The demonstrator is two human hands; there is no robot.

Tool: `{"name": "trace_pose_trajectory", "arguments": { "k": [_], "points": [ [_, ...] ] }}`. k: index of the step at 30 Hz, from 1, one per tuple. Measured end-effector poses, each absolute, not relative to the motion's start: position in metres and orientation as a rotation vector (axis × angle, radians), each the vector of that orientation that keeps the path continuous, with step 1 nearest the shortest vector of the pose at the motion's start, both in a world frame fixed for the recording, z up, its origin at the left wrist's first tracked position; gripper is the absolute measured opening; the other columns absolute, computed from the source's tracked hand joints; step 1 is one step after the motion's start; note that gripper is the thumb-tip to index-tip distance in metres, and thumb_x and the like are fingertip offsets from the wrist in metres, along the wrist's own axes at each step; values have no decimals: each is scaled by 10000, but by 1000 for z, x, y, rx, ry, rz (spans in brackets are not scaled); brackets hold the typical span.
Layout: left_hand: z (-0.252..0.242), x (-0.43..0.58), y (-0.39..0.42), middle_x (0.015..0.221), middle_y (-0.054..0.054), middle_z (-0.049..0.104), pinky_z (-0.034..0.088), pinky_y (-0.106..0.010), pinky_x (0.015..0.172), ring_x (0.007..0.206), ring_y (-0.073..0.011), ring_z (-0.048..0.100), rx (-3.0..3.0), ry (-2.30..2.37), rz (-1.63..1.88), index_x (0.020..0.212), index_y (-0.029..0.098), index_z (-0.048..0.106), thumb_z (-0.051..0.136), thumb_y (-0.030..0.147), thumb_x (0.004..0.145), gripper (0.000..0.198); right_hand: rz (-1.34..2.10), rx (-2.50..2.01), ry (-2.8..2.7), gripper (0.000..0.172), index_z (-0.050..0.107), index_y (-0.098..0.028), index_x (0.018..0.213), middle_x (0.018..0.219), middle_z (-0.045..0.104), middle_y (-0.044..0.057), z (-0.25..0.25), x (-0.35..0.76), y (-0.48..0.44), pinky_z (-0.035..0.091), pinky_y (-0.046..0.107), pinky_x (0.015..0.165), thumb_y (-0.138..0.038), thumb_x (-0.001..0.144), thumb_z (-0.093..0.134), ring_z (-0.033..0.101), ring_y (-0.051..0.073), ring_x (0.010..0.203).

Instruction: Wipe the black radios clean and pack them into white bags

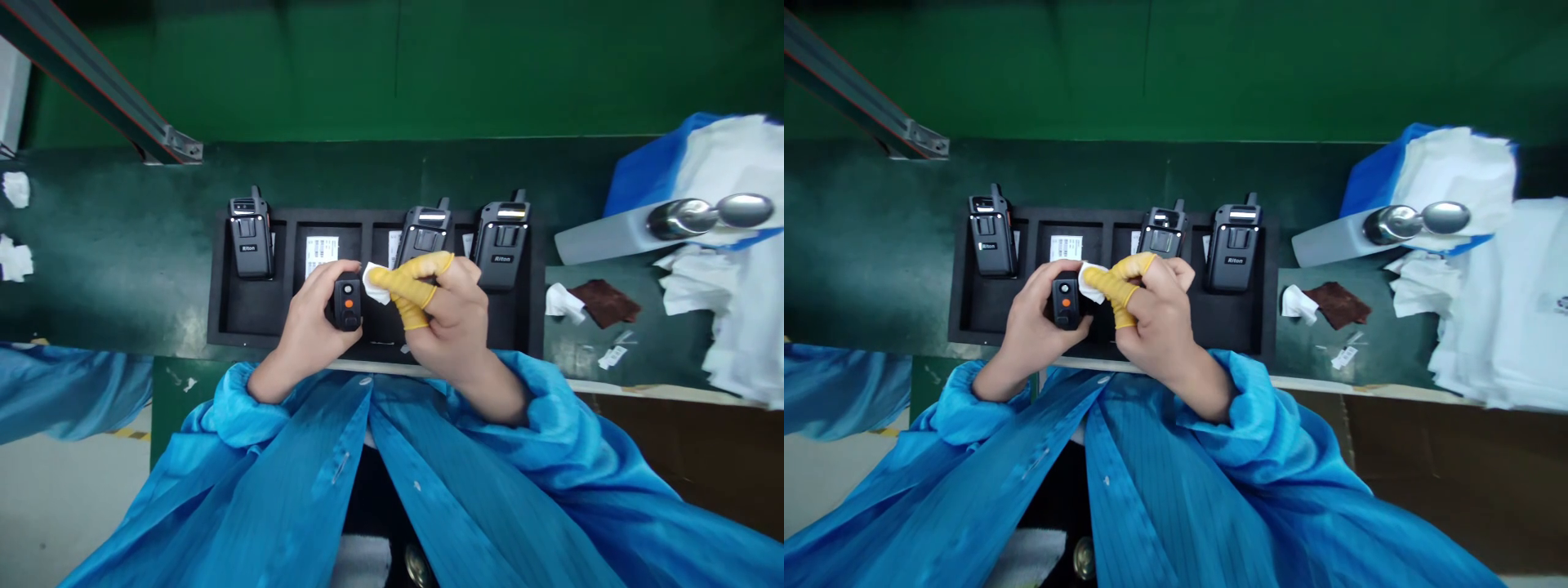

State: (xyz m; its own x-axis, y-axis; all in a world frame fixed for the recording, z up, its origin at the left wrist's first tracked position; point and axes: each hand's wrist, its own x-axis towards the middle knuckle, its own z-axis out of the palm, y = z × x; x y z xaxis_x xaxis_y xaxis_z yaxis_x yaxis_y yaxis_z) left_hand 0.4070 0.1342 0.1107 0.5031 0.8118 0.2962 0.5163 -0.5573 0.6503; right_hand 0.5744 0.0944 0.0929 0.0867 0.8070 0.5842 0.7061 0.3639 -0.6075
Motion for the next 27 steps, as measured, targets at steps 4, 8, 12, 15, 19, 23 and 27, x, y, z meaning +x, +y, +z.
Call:
{"name": "trace_pose_trajectory", "arguments": {
  "k": [4, 8, 12, 15, 19, 23, 27],
  "points": [
    [109, 407, 133, 1132, -38, 633, 500, -381, 938, 1069, -205, 600, 2253, 1093, 814, 1117, 230, 508, 624, 63, 639, 519, -150, -1260, -1751, 308, 702, -326, 920, 828, 646, -32, 91, 560, 94, 300, 391, 840, -133, 850, 473, 536, 127, 807],
    [107, 409, 132, 1116, -35, 638, 494, -391, 945, 1068, -216, 600, 2235, 1167, 852, 1098, 229, 508, 642, 86, 641, 498, -261, -1367, -1742, 252, 667, -293, 780, 785, 627, -42, 91, 543, 93, 250, 409, 863, -135, 858, 488, 506, 131, 816],
    [105, 411, 129, 1104, -41, 642, 504, -381, 929, 1049, -212, 608, 2233, 1236, 913, 1098, 227, 511, 627, 119, 679, 448, -381, -1447, -1668, 285, 575, -219, 596, 709, 575, -20, 95, 534, 89, 257, 401, 834, -97, 838, 487, 474, 125, 752],
    [104, 412, 127, 1107, -38, 644, 510, -382, 925, 1052, -210, 606, 2238, 1259, 911, 1099, 241, 507, 635, 134, 687, 445, -375, -1471, -1657, 291, 548, -208, 567, 717, 574, -11, 96, 532, 85, 266, 400, 822, -61, 809, 482, 454, 123, 719],
    [105, 413, 126, 1100, -27, 643, 511, -386, 920, 1045, -208, 605, 2240, 1272, 901, 1091, 252, 502, 656, 140, 674, 459, -362, -1485, -1644, 263, 619, -232, 686, 759, 609, -2, 94, 532, 77, 280, 396, 806, -40, 785, 468, 481, 134, 745],
    [105, 412, 126, 1092, -24, 640, 501, -381, 927, 1051, -208, 600, 2227, 1244, 907, 1082, 241, 506, 659, 118, 652, 472, -366, -1484, -1654, 260, 632, -221, 725, 772, 621, 1, 92, 534, 69, 298, 382, 799, -26, 767, 465, 488, 131, 732],
    [106, 411, 127, 1092, -16, 633, 500, -366, 913, 1039, -206, 597, 2215, 1252, 903, 1083, 240, 502, 649, 54, 597, 540, -285, -1511, -1689, 234, 619, -208, 652, 767, 608, 4, 85, 542, 64, 281, 387, 793, -38, 745, 487, 476, 129, 714]
  ]
}}
